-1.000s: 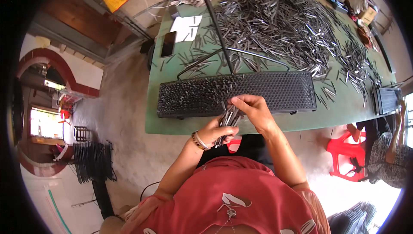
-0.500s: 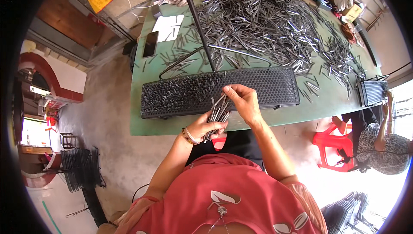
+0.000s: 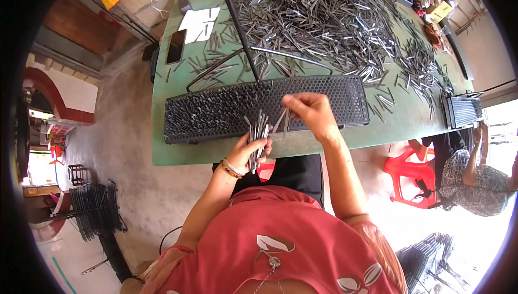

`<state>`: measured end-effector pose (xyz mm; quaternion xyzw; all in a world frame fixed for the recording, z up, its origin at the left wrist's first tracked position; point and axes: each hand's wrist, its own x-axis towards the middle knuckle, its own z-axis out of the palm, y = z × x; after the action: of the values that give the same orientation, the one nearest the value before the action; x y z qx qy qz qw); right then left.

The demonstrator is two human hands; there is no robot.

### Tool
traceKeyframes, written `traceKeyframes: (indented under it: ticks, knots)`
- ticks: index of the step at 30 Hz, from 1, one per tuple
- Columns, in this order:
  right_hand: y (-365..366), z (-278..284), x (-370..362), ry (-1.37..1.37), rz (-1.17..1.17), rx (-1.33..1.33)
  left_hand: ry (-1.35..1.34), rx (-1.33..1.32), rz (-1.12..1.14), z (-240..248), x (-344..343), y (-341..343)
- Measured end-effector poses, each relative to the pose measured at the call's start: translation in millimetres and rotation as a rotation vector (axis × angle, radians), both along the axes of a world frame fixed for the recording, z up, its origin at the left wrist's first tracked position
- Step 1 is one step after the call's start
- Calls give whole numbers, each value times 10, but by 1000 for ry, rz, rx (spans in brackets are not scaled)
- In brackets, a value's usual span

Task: Inserting small metal pins into a perforated board template on a workshop table.

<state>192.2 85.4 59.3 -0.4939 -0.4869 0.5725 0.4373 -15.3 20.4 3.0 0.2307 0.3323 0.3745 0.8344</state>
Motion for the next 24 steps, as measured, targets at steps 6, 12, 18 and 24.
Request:
traceKeyframes:
  ticks: [6,12,18,24]
  knots:
    - [-178,-246,-202,-157,208,-93,68,-23,24,-72,91,-1]
    - [-277,-315,-263,-112,46,1,142,23,8,-25,134,-16]
    - [-299,-338,-151,-75,32,-41,136,-66,73,-64,200,-86]
    - [13,-194,-68,-18,-257,157,6,-180,96,123,277,-77]
